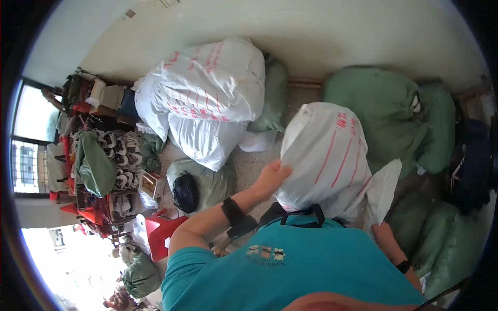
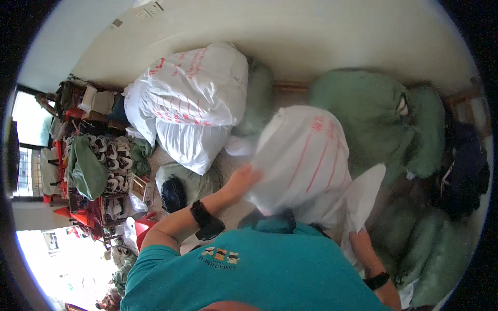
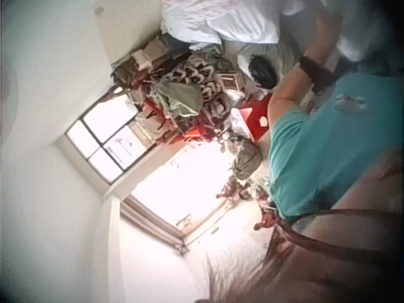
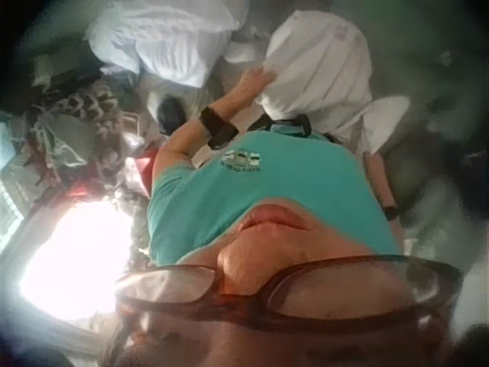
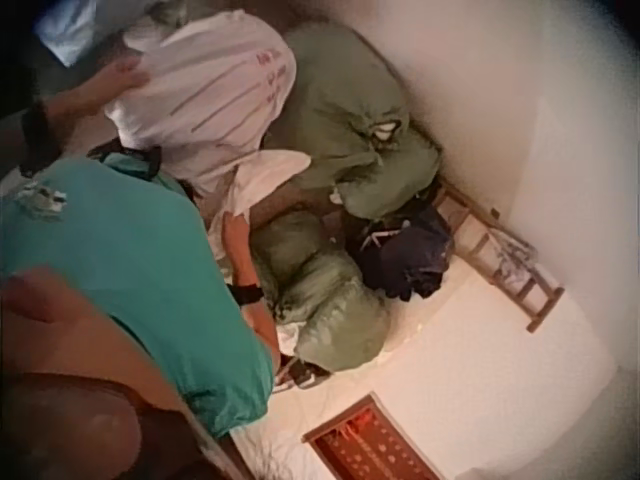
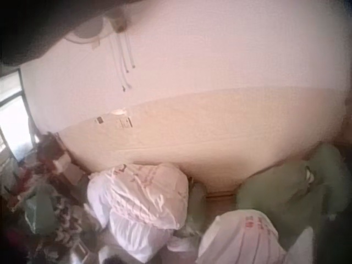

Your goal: The person moves and organizes large green and white sacks in a cluttered room. They lift and reposition several sacks, then untie a green sack to reveal white fabric scraps inside. The person removes a bundle of the white scraps from the sack and holds it up.

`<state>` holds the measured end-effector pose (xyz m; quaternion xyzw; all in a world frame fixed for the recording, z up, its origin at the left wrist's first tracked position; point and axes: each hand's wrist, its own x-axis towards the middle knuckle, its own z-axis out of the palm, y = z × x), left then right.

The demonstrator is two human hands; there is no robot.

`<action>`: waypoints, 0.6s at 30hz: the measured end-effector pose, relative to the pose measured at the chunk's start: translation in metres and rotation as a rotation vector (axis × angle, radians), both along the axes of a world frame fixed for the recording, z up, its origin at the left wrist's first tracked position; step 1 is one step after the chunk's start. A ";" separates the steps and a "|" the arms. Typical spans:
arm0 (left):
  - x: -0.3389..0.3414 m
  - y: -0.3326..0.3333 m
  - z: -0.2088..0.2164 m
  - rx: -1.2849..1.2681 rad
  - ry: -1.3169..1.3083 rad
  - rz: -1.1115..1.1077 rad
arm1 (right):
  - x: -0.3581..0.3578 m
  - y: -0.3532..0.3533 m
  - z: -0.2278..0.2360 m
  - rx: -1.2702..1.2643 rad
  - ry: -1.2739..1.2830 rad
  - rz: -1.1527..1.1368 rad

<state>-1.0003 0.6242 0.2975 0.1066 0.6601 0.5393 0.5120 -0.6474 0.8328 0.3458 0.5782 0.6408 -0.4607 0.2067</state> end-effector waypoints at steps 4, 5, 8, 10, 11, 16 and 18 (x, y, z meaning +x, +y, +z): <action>-0.014 0.031 -0.032 0.022 0.522 -0.210 | 0.013 0.003 -0.061 -0.005 -0.177 0.195; -0.020 0.038 -0.031 0.003 0.586 -0.240 | 0.021 0.006 -0.086 -0.035 -0.226 0.228; -0.038 0.047 0.018 -0.062 0.444 -0.180 | -0.010 0.007 -0.099 -0.043 -0.246 0.275; -0.059 0.044 0.013 -0.038 0.481 -0.269 | -0.032 0.003 -0.089 -0.024 -0.246 0.281; -0.073 0.038 0.013 -0.030 0.450 -0.280 | -0.045 -0.002 -0.085 -0.019 -0.235 0.282; -0.147 0.018 0.014 0.041 0.373 -0.329 | -0.110 -0.023 -0.054 0.068 -0.153 0.204; -0.171 0.023 0.010 0.175 0.476 -0.292 | -0.135 -0.037 -0.034 0.121 -0.099 0.138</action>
